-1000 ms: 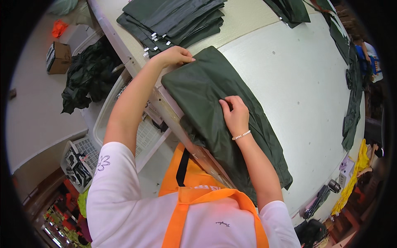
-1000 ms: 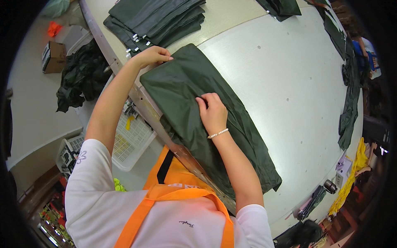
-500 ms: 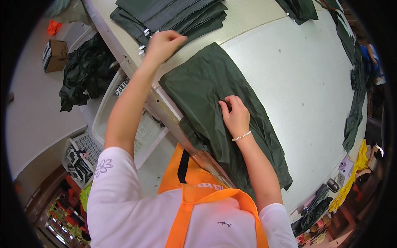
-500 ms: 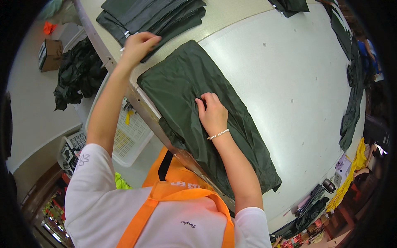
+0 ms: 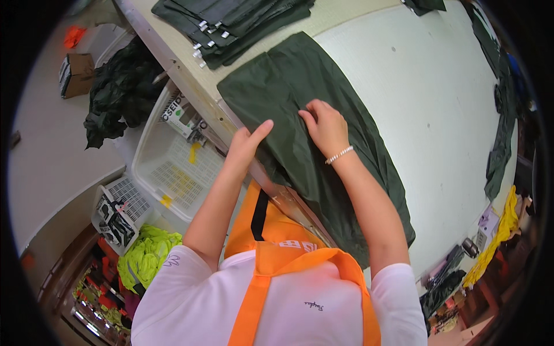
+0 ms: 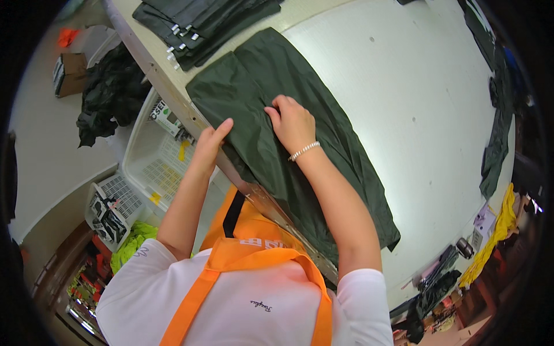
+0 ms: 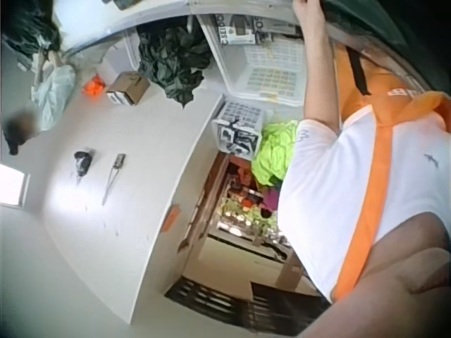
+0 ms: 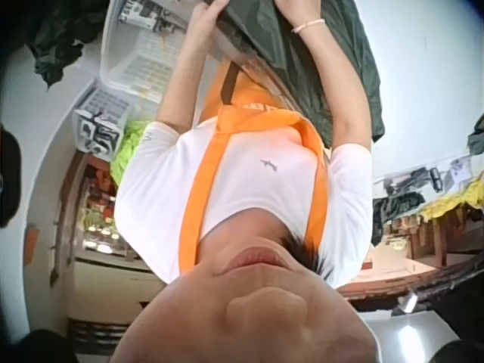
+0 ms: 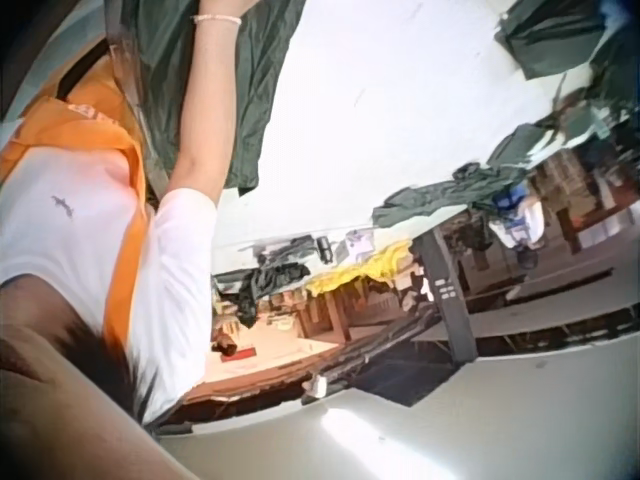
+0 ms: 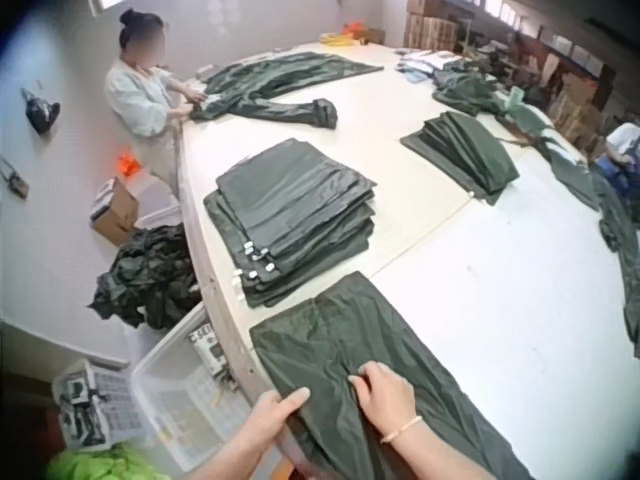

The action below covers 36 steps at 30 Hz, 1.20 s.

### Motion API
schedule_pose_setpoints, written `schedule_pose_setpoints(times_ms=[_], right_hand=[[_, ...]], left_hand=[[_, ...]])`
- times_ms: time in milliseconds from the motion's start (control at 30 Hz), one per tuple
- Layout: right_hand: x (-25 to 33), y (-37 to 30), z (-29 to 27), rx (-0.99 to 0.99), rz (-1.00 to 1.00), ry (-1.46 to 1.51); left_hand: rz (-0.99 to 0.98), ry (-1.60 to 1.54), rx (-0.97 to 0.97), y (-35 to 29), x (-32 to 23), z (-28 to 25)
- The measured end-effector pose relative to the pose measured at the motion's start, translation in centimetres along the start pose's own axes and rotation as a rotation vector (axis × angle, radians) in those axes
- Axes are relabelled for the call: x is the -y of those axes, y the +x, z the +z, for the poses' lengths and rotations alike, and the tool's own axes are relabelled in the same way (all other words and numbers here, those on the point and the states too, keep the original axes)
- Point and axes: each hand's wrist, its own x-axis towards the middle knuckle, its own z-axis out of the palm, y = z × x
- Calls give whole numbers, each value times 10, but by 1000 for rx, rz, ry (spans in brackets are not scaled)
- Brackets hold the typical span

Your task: The person folds a dark green jacket on a white table. They smooth the fabric, fold the sleeves inward, fold the jacket in half lengthwise, then fold it into a compact rectangle and place it on a stack of similar folded jackets.

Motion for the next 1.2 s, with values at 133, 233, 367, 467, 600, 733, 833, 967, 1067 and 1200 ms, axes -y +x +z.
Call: schedule_pose_setpoints(times_ms=[133,233,367,467,600,733,833,967,1067,1200], right_hand=[[1,19,-42,-117,-39,98],[-60,38,-75,-108,88,-159],[-76,50,-96,502,480,280],[-71,58,-97,645,554,420],[-71,63,-86,545,461,471],[-57,51,-109,420,19,392],[-27,38,-169,607,-195,312],[61,8,-250,738,-66,-455],[57,5,-273,755,-261,-93],[-14,4,-178,625,319,348]], left_hand=[[116,-264,-38,-7,5,15],[200,-354,-53,-21,1,16],[312,-433,-91,-52,11,22],[518,-153,-59,-51,32,20],[337,-58,-23,-52,29,18],[153,-273,74,-62,-2,19],[-8,-311,233,-96,-22,12],[-356,-328,604,-154,-57,-7],[-576,-862,900,-168,-36,-9],[-542,-1127,787,-131,29,4]])
